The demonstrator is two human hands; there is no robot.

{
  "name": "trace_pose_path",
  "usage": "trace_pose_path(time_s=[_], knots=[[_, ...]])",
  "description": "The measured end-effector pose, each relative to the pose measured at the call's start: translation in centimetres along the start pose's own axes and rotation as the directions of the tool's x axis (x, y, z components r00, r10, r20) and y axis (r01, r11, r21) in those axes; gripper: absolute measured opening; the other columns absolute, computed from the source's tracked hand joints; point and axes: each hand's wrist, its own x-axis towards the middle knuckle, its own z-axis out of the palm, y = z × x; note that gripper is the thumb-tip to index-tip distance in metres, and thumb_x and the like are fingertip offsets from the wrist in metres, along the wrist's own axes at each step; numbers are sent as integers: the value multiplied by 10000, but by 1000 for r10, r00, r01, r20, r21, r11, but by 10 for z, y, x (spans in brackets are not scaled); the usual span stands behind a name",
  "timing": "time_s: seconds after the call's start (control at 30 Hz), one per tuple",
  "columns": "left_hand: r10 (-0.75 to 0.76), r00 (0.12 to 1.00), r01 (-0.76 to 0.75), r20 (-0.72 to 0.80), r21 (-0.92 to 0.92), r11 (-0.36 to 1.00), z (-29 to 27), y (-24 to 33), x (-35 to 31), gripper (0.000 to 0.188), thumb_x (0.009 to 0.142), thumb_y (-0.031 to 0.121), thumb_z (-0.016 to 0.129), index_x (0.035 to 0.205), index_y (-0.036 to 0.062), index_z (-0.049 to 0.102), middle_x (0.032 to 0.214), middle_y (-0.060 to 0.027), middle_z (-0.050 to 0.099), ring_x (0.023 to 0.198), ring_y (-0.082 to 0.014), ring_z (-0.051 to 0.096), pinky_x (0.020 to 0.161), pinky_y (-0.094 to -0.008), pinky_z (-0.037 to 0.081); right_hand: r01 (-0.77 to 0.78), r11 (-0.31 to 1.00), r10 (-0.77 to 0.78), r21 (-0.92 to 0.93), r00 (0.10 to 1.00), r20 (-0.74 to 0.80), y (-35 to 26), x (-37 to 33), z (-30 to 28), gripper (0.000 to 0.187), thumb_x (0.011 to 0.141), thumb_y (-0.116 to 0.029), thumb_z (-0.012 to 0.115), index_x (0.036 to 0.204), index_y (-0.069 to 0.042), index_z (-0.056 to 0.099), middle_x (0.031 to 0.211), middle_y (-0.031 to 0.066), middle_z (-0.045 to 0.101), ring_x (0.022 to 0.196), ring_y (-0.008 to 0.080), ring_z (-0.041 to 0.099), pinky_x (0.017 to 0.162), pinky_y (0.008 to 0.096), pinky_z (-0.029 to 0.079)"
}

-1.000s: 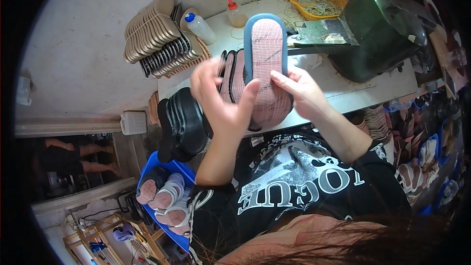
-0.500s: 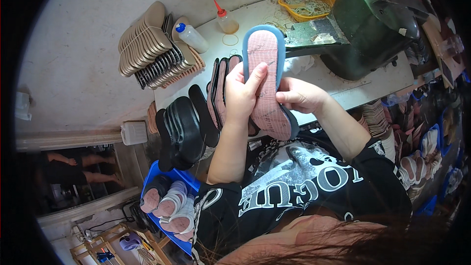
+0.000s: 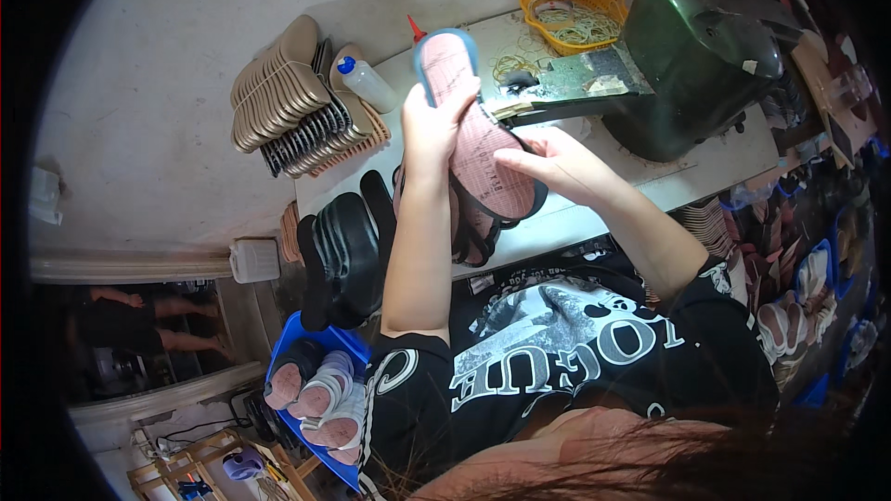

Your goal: Inspecting and assembling shoe insole components at a workbench.

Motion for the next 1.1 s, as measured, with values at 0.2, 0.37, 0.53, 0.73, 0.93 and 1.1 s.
trace_pose_path(time_s=[0.2,0.37,0.53,0.73,0.93,1.1], knots=[[-157,987,148,-27,519,842,5,-38,37,570,633,455,770,888,-45,668,1060,-274,595,1086,-377,524,913,-420,423,-28,985,63,170,977,-204,17,-5,-9,306,917,-188,593,1111,49,605,1010,63,657,877,83,599,808,241,474],[-161,979,203,-124,648,734,8,-33,45,635,670,485,727,939,-85,649,1095,-286,584,1111,-394,511,953,-416,410,-254,925,301,282,943,-139,5,-17,-9,328,873,-218,643,1072,42,614,966,99,666,796,143,658,652,269,562],[-244,966,228,-82,711,665,13,-28,61,706,698,529,689,1015,-99,634,1154,-294,567,1157,-382,496,991,-427,385,-231,916,296,328,941,-165,10,-12,3,332,837,-217,660,1047,37,624,904,108,664,728,174,676,613,253,567],[78,996,-84,39,664,743,8,-26,83,784,691,590,682,1218,17,583,1474,-224,262,1382,-382,153,1121,-493,129,-48,888,191,458,944,-270,14,13,13,277,878,-161,609,1059,48,605,902,124,670,691,198,684,588,254,568],[-291,477,-513,830,531,674,-23,7,115,514,681,367,776,1117,143,620,1383,-110,388,1324,-246,276,1085,-400,246,7,890,168,455,925,-342,13,34,14,278,896,-183,593,1059,43,594,913,128,669,717,200,686,588,247,568],[-606,350,-185,715,687,703,-8,21,123,447,720,396,766,992,86,592,1017,-18,581,973,-125,506,832,-274,422,67,861,149,504,914,-377,11,31,21,340,921,-211,575,1140,48,549,1025,146,646,848,210,681,693,269,575]])
